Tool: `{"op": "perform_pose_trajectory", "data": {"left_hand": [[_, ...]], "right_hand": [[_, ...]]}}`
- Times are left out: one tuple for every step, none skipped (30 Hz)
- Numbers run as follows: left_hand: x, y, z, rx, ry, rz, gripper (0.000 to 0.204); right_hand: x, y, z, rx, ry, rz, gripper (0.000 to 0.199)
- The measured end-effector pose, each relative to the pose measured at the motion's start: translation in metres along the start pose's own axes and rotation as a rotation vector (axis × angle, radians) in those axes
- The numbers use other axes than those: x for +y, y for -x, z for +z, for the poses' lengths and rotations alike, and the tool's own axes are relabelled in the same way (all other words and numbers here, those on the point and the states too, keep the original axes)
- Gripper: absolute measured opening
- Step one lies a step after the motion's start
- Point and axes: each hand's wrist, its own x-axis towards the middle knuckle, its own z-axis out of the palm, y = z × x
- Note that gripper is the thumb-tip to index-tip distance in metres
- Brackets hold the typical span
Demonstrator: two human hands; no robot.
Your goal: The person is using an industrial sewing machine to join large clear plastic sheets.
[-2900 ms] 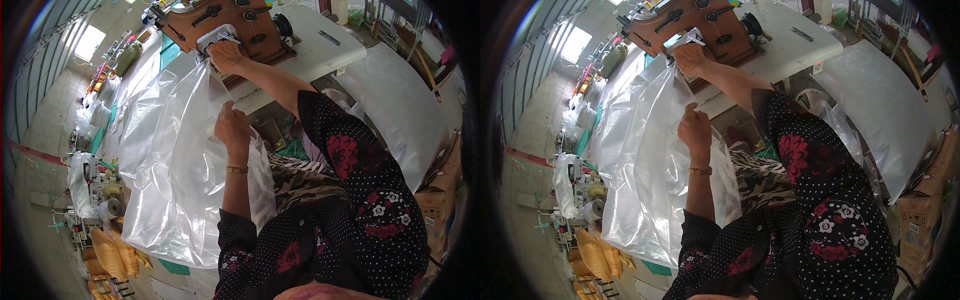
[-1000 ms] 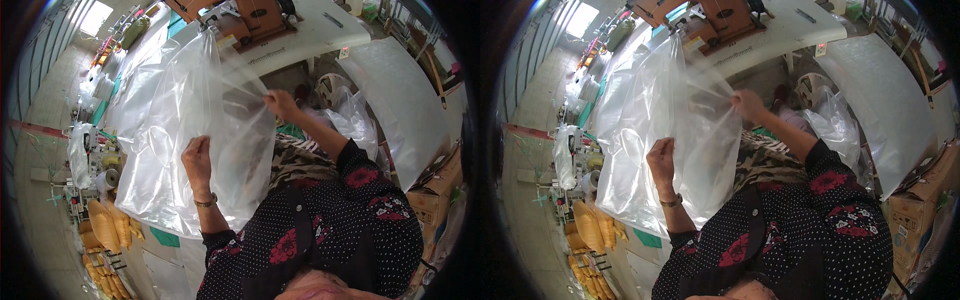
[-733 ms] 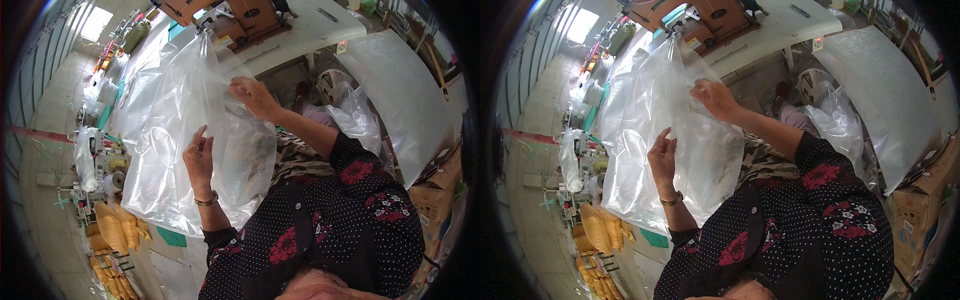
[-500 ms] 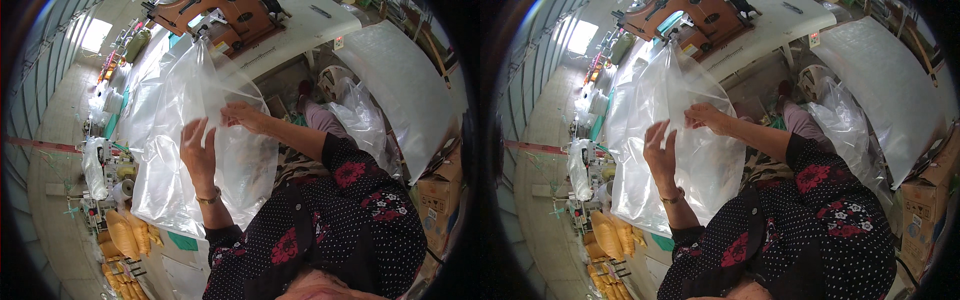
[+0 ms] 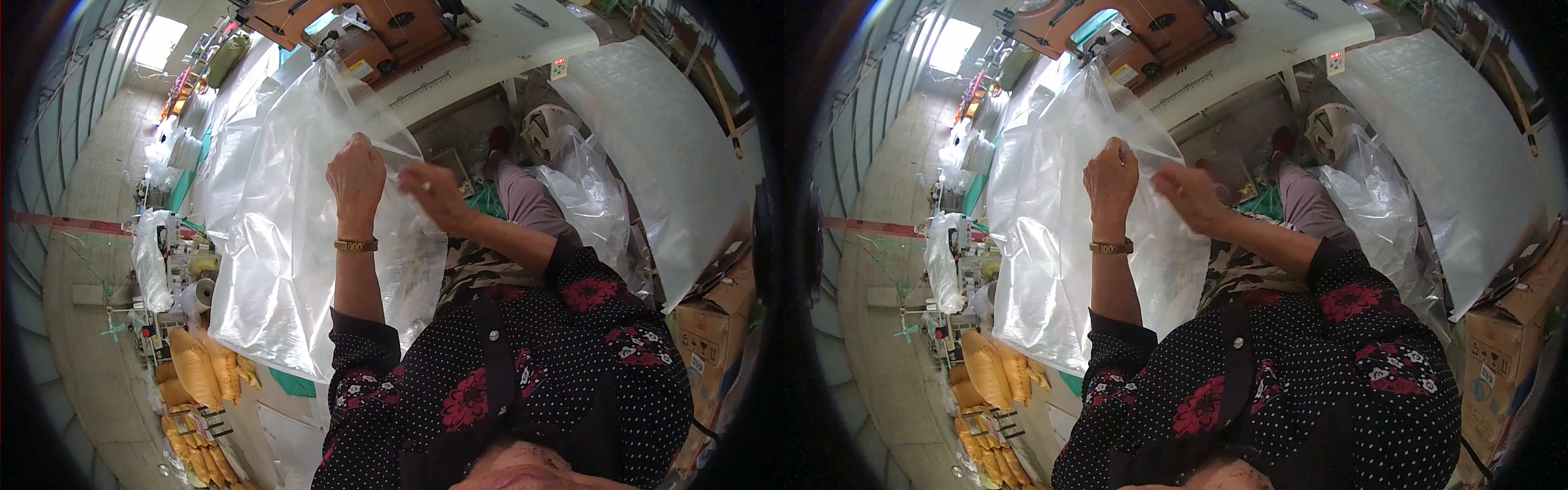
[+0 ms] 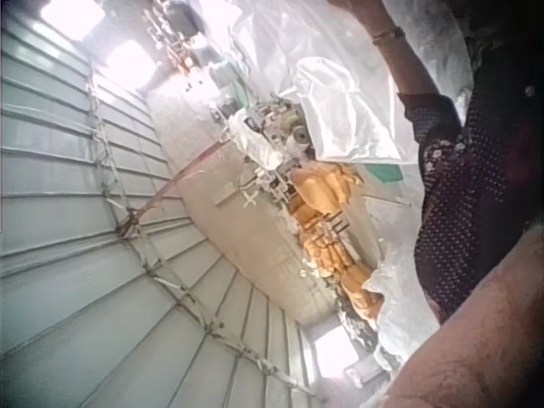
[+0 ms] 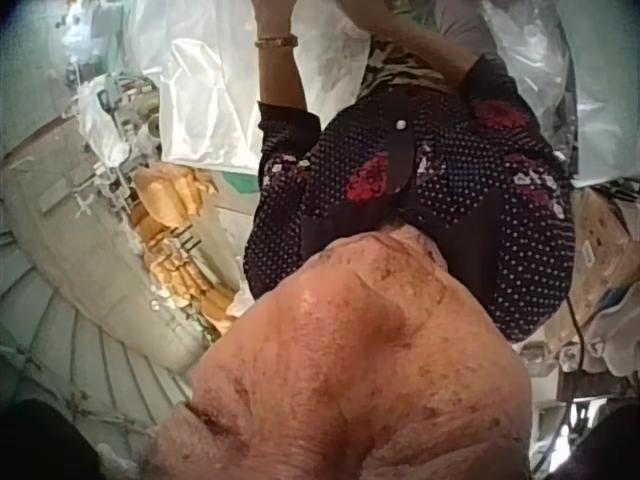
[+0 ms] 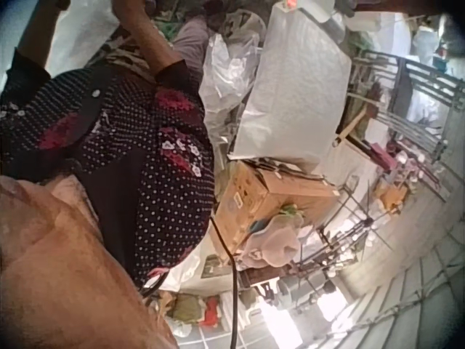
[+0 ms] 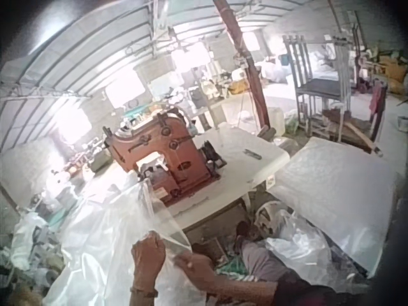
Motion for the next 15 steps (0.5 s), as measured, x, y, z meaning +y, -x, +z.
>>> {"op": "perform_pose_trajectory", "data": {"left_hand": [[0.001, 0.0, 0.004, 0.033, 0.001, -0.01, 0.016], [0.002, 0.002, 0.006, 0.028, -0.001, -0.012, 0.016], [0.002, 0.005, 0.009, 0.045, 0.018, -0.026, 0.013], [0.004, 0.005, 0.01, 0.063, 0.039, -0.034, 0.01], [0.009, 0.004, 0.012, 0.057, 0.042, -0.021, 0.01], [0.01, 0.005, 0.011, 0.064, 0.054, -0.036, 0.01], [0.009, 0.007, 0.011, 0.072, 0.066, -0.059, 0.01], [0.009, 0.008, 0.011, 0.066, 0.066, -0.057, 0.01], [0.009, 0.009, 0.011, 0.045, 0.067, -0.057, 0.009], [0.009, 0.009, 0.006, 0.032, 0.062, -0.062, 0.009], [0.005, 0.014, 0.0, 0.029, 0.052, -0.079, 0.009], [0.004, 0.016, -0.004, 0.045, 0.073, -0.064, 0.009], [0.003, 0.016, -0.008, 0.065, 0.089, -0.048, 0.01], [0.001, 0.017, -0.01, 0.059, 0.091, -0.045, 0.01], [-0.001, 0.019, -0.013, 0.042, 0.156, -0.045, 0.01]], "right_hand": [[0.004, -0.002, -0.003, 0.0, -0.003, 0.006, 0.021], [0.008, -0.005, -0.005, 0.288, 0.126, -0.05, 0.021], [0.011, -0.007, -0.007, 0.575, 0.256, -0.106, 0.022], [0.026, -0.005, -0.007, 0.579, 0.256, -0.102, 0.022], [0.05, 0.0, -0.006, 0.48, 0.225, -0.002, 0.023], [0.062, 0.002, -0.003, 0.366, 0.183, 0.096, 0.025], [0.059, 0.001, -0.003, 0.358, 0.179, 0.099, 0.025], [0.05, -0.001, -0.009, 0.162, 0.218, 0.184, 0.024], [0.04, -0.003, -0.014, -0.033, 0.255, 0.267, 0.024], [0.023, -0.006, -0.015, -0.035, 0.251, 0.265, 0.024], [0.001, -0.004, -0.007, -0.13, 0.286, 0.025, 0.022], [-0.018, -0.001, -0.006, -0.205, 0.33, -0.208, 0.021], [-0.032, -0.003, -0.007, -0.183, 0.317, -0.292, 0.018], [-0.034, -0.002, -0.007, -0.18, 0.318, -0.286, 0.018], [-0.034, -0.001, -0.007, -0.234, 0.388, -0.295, 0.017]]}}
